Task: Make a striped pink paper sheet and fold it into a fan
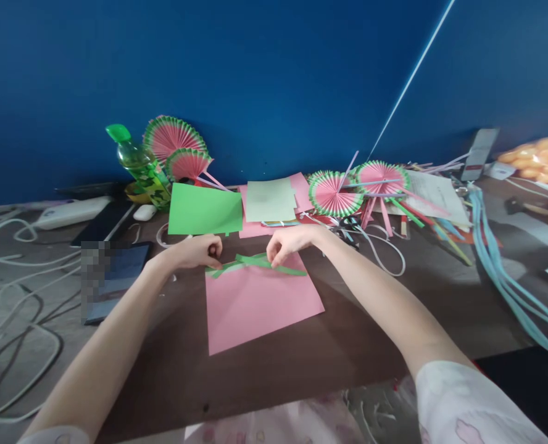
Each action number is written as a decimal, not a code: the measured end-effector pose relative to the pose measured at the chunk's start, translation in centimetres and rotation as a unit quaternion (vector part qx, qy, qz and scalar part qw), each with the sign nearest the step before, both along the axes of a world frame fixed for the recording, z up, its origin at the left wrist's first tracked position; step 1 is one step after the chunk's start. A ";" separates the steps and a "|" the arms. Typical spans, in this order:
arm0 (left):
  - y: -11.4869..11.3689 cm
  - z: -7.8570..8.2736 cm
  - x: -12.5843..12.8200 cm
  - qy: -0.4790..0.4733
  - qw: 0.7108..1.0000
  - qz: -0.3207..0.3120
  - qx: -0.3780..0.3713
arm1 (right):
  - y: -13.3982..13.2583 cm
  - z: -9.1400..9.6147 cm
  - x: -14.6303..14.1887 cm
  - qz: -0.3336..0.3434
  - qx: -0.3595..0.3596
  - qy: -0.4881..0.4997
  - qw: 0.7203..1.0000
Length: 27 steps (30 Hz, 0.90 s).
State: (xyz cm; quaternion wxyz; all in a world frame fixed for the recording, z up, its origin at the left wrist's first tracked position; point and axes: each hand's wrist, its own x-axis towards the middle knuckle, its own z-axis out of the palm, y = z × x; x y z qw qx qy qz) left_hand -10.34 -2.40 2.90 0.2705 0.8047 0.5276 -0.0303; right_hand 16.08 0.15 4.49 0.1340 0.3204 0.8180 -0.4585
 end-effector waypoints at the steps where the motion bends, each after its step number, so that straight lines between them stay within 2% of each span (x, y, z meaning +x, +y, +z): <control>1: -0.1 0.1 0.0 0.005 1.000 -0.008 0.005 | 0.0 -0.2 -0.4 0.012 -0.004 -0.010 1.000; 6: -0.4 -0.4 -0.3 0.011 1.000 -0.017 0.011 | 0.1 -0.4 -1.3 0.039 0.023 -0.056 0.997; 10: -0.6 -0.7 -0.6 0.004 1.000 -0.027 0.015 | 0.3 -0.1 -1.2 0.044 -0.003 -0.050 0.998; 15: -0.7 -0.4 -0.5 0.002 0.999 -0.029 0.028 | 0.2 0.2 -0.9 0.032 -0.034 -0.058 0.997; 20: -0.5 -0.4 -0.5 -0.001 0.999 -0.022 0.046 | 0.0 0.0 -1.1 0.040 -0.026 -0.072 0.996; 27: -0.7 0.0 -0.4 0.002 0.997 -0.066 0.040 | 0.1 -0.8 -1.8 0.039 -0.018 -0.067 0.997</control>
